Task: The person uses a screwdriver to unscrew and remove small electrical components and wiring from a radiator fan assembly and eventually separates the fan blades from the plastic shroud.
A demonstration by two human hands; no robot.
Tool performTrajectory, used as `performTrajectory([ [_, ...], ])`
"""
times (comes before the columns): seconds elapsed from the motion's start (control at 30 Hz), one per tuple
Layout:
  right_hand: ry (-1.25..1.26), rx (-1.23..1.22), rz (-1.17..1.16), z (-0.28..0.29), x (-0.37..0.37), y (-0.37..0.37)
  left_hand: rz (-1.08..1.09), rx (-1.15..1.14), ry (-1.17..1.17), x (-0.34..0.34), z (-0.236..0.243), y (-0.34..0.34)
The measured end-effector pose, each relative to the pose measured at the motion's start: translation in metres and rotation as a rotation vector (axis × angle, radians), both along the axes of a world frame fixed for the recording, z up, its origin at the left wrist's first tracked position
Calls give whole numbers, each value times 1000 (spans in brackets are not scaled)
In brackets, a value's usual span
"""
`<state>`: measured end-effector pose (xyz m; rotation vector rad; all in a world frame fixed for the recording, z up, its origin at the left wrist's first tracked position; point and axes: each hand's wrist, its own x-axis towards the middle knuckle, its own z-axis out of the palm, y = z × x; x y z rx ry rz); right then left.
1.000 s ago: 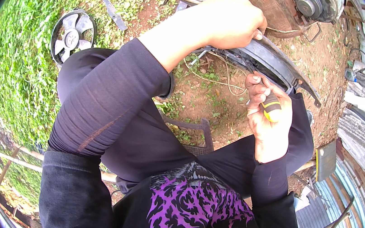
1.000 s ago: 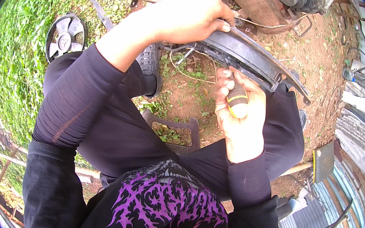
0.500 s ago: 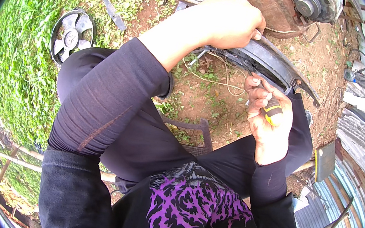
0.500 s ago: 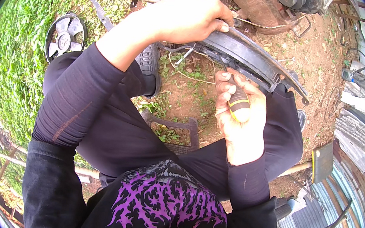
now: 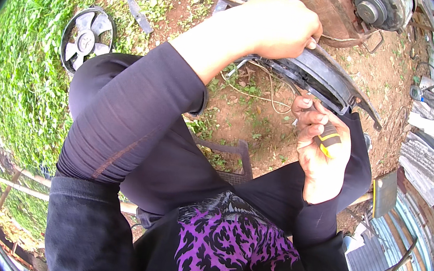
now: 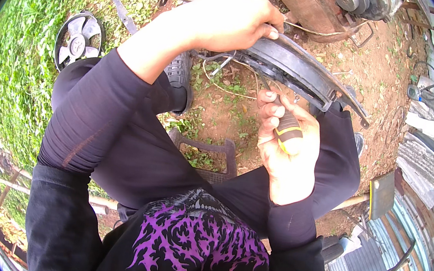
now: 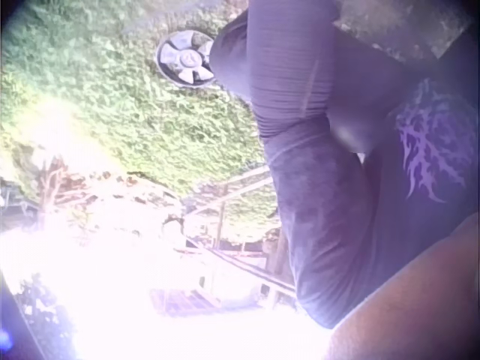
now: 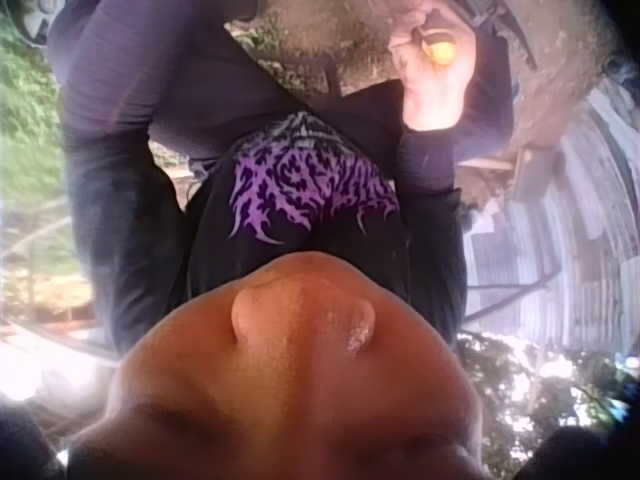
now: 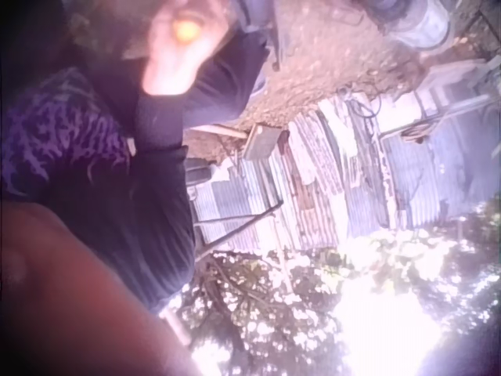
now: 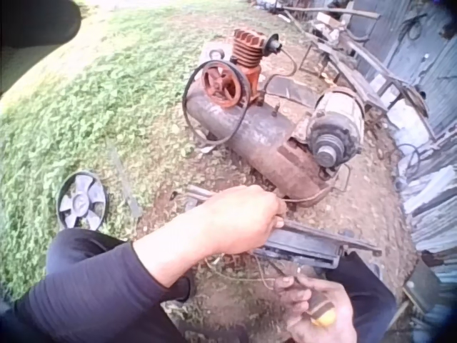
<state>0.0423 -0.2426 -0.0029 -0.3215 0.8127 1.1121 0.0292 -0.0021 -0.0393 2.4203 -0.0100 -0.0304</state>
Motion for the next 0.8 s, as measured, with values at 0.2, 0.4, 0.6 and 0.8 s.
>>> performTrajectory([
  [0.2,-26,29,-31,-4,7,2,-3,5,-69,-1,-8,-1],
  [0.4,-61,9,-19,-11,7,4,-15,-26,-42,-2,-5,1],
  [0.6,36,30,-68,-13,23,8,-20,-14,-8,-4,-3,-2],
  [0.8,-159,-87,134,-20,18,10,-11,-15,-17,-6,0,-3],
])
